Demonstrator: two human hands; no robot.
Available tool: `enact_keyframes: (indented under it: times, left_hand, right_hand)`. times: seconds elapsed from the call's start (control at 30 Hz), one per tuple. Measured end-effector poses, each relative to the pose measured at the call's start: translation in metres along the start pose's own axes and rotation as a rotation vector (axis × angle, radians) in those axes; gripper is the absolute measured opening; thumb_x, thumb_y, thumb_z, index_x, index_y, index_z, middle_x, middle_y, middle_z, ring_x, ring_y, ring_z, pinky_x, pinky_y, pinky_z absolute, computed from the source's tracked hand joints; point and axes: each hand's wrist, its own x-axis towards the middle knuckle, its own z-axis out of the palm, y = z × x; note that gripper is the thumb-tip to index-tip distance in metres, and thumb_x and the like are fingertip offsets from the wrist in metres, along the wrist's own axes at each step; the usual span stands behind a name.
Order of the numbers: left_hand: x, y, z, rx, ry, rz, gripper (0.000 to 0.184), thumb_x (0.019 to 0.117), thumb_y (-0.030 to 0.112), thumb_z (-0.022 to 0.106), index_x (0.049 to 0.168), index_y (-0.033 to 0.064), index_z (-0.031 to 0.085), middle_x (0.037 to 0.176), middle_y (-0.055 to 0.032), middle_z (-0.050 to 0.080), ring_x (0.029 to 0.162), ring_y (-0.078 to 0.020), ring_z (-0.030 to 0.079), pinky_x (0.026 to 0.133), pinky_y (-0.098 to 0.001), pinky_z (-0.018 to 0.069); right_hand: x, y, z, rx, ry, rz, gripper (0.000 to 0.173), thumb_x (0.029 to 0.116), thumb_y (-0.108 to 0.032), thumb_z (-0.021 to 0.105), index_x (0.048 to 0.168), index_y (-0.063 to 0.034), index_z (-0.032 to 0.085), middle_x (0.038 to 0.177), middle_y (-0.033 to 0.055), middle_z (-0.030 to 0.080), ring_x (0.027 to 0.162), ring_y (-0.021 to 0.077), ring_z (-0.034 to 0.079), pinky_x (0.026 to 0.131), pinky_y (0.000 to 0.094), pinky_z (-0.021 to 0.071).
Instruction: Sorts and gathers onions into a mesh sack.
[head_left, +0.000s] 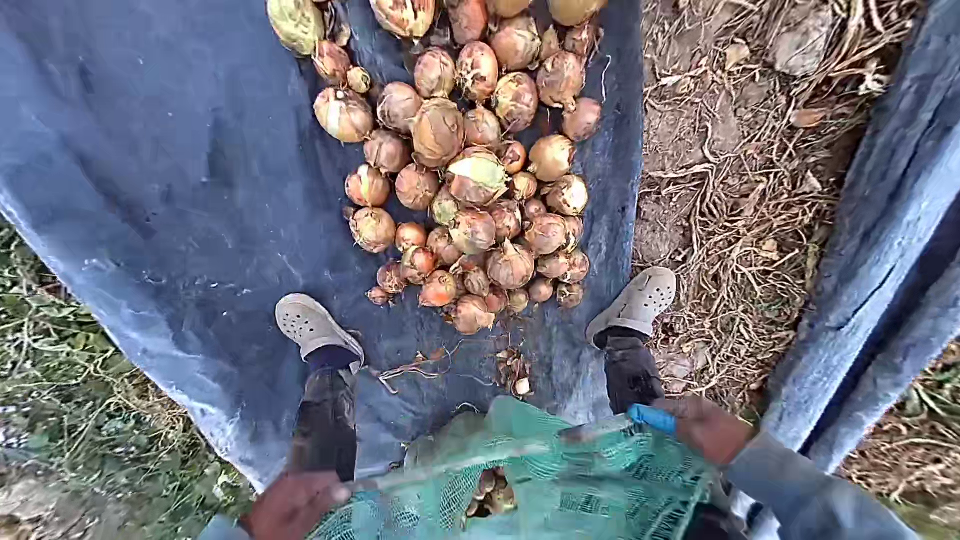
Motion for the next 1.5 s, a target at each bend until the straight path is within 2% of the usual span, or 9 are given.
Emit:
enact_keyframes:
  times: [0.13,0.33,0.47,0.63,0.77,1.0,1.13,1.2,1.5]
  left_hand:
    - [0.183,-0.05,-0.021,0.203,-0.008,-0.379,0.042,0.1093,0.029,0.051,0.121,-0.0077,0.068,0.123,-0.0322,0.066,0.125,-0.0465,0.059,0.111,-0.0612,0.0399]
    - [0.287,-0.094,-0.074,0.349,0.407,-0.587,0.047,0.1049,0.042,0.058,0.114,-0.0024,0.072,0.118,-0.0342,0.067,0.117,-0.0553,0.061,0.095,-0.077,0.0432]
    - [0.302,-0.056,-0.134,0.498,0.399,-0.619,0.046,0.1076,0.038,0.054,0.112,-0.0055,0.069,0.12,-0.0364,0.064,0.119,-0.0564,0.059,0.094,-0.0757,0.0437]
    - [0.335,-0.048,-0.111,0.528,0.447,-0.474,0.034,0.1041,0.027,0.061,0.104,-0.0058,0.071,0.111,-0.0376,0.066,0.112,-0.0592,0.061,0.087,-0.0792,0.0443]
    - [0.372,-0.015,-0.061,0.288,0.484,-0.509,0.046,0.0995,0.025,0.067,0.129,-0.0084,0.061,0.136,-0.0348,0.057,0.13,-0.0515,0.054,0.105,-0.0697,0.043]
    - [0.383,0.004,-0.031,0.2,0.549,-0.355,0.045,0.1004,0.025,0.067,0.134,-0.0033,0.061,0.138,-0.0322,0.058,0.131,-0.0489,0.054,0.109,-0.0658,0.0415]
    - [0.394,-0.018,-0.004,0.266,0.57,-0.292,0.034,0.0992,0.019,0.068,0.125,-0.0036,0.068,0.129,-0.0315,0.063,0.126,-0.0489,0.058,0.107,-0.0659,0.0433]
    - [0.392,-0.02,0.001,0.171,0.624,-0.248,0.031,0.0988,0.016,0.068,0.122,-0.0035,0.068,0.127,-0.0288,0.065,0.126,-0.0457,0.059,0.109,-0.0622,0.0423]
    - [0.341,-0.051,-0.121,0.407,0.614,-0.319,0.04,0.1073,0.029,0.056,0.096,-0.0059,0.071,0.097,-0.0324,0.07,0.102,-0.0546,0.066,0.09,-0.0755,0.0452]
  right_hand:
    - [0.157,-0.001,0.051,-0.148,-0.087,0.389,0.031,0.1078,-0.016,0.052,0.126,0.0054,0.066,0.127,0.029,0.065,0.122,0.0414,0.061,0.108,0.0573,0.0434]
    - [0.285,-0.017,0.112,-0.089,0.015,0.456,0.038,0.1074,-0.028,0.053,0.127,0.0012,0.068,0.129,0.0281,0.066,0.126,0.0445,0.06,0.107,0.0635,0.0445]
    - [0.335,-0.048,0.118,-0.08,0.188,0.447,0.041,0.1039,-0.031,0.057,0.117,0.0052,0.07,0.127,0.0318,0.065,0.124,0.0482,0.06,0.102,0.0686,0.046]
    - [0.324,-0.007,0.093,-0.017,0.296,0.541,0.036,0.1047,-0.028,0.056,0.116,0.0025,0.072,0.126,0.0317,0.066,0.123,0.0494,0.06,0.101,0.0695,0.0451]
    - [0.306,0.031,0.025,-0.105,0.414,0.641,0.036,0.1001,-0.025,0.064,0.108,0.0091,0.07,0.121,0.0361,0.065,0.118,0.0524,0.062,0.096,0.0713,0.047]
    - [0.292,0.052,-0.047,-0.391,0.493,0.53,0.027,0.098,-0.02,0.066,0.096,0.0056,0.072,0.109,0.0358,0.068,0.11,0.0555,0.064,0.087,0.0748,0.0487]
    - [0.303,-0.013,-0.128,-0.589,0.61,0.255,0.029,0.1023,-0.02,0.06,0.103,0.0069,0.071,0.108,0.0401,0.066,0.107,0.0625,0.062,0.083,0.0798,0.0456]
    - [0.315,-0.071,-0.159,-0.731,0.637,0.117,0.03,0.098,-0.021,0.064,0.087,0.0067,0.067,0.1,0.0384,0.066,0.102,0.0609,0.064,0.076,0.0779,0.0472]
    - [0.349,-0.062,-0.104,-0.231,0.615,0.181,0.036,0.0896,-0.024,0.078,0.096,0.0097,0.067,0.102,0.036,0.067,0.102,0.0552,0.065,0.085,0.0756,0.0477]
